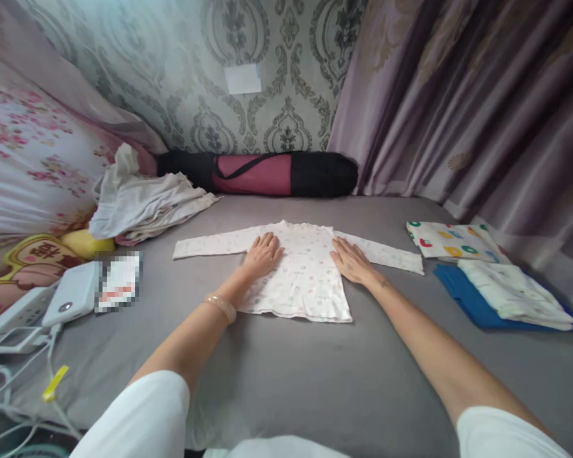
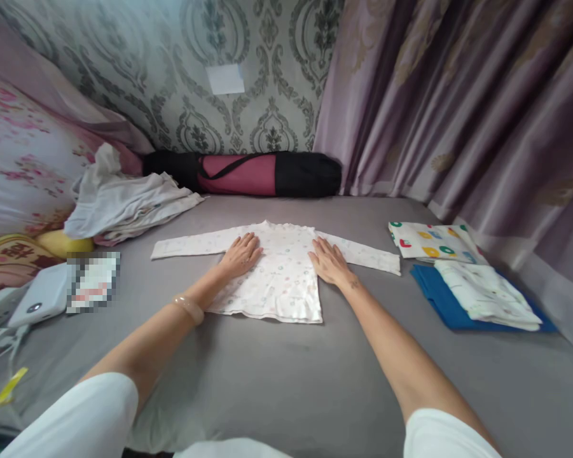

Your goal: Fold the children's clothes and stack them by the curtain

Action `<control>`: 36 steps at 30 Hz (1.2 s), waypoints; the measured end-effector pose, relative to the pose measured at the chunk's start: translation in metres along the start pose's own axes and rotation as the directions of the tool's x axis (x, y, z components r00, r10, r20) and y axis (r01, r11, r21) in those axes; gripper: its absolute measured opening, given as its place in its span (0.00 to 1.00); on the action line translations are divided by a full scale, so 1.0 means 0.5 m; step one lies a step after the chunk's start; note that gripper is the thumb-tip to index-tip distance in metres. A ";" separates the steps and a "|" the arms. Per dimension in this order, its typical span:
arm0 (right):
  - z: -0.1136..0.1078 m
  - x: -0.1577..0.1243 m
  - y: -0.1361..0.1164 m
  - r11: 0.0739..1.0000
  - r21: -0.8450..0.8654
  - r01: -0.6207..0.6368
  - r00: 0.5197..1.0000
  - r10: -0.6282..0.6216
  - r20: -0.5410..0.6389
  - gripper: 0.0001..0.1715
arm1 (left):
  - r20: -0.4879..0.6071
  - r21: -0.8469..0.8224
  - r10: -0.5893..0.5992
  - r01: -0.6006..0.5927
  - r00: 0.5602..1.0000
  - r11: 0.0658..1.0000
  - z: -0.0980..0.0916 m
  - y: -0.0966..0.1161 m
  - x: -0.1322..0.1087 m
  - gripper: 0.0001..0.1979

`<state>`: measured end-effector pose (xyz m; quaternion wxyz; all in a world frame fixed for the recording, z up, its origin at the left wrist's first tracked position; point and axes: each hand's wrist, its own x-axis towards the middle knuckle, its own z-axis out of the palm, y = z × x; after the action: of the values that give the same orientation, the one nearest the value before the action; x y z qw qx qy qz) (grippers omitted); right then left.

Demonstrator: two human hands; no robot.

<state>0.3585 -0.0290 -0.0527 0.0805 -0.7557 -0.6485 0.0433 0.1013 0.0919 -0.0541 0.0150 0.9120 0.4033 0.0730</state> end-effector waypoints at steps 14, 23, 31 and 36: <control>-0.048 -0.261 -0.087 0.976 0.123 -0.180 0.980 0.167 0.108 0.17 | 0.021 -0.188 -0.388 0.385 0.922 0.904 -0.053 -0.045 -0.273 0.19; -0.065 -0.241 -0.076 0.946 0.155 -0.284 0.941 0.243 0.236 0.20 | 0.121 -0.246 -0.368 0.387 0.922 0.889 -0.073 -0.052 -0.286 0.19; -0.092 -0.203 -0.083 0.983 0.058 -0.174 0.978 0.166 0.127 0.22 | 0.001 -0.182 -0.242 0.238 0.970 0.954 -0.110 -0.064 -0.266 0.13; -0.041 -0.083 -0.173 0.973 0.024 0.231 0.971 -0.229 -0.066 0.24 | -0.070 -0.168 0.181 -0.190 0.981 0.967 -0.068 0.037 -0.146 0.18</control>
<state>0.2713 -0.0586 -0.0188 0.1175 -0.6752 -0.7280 0.0201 0.0613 0.0245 -0.0279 0.0769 0.9387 0.3084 0.1335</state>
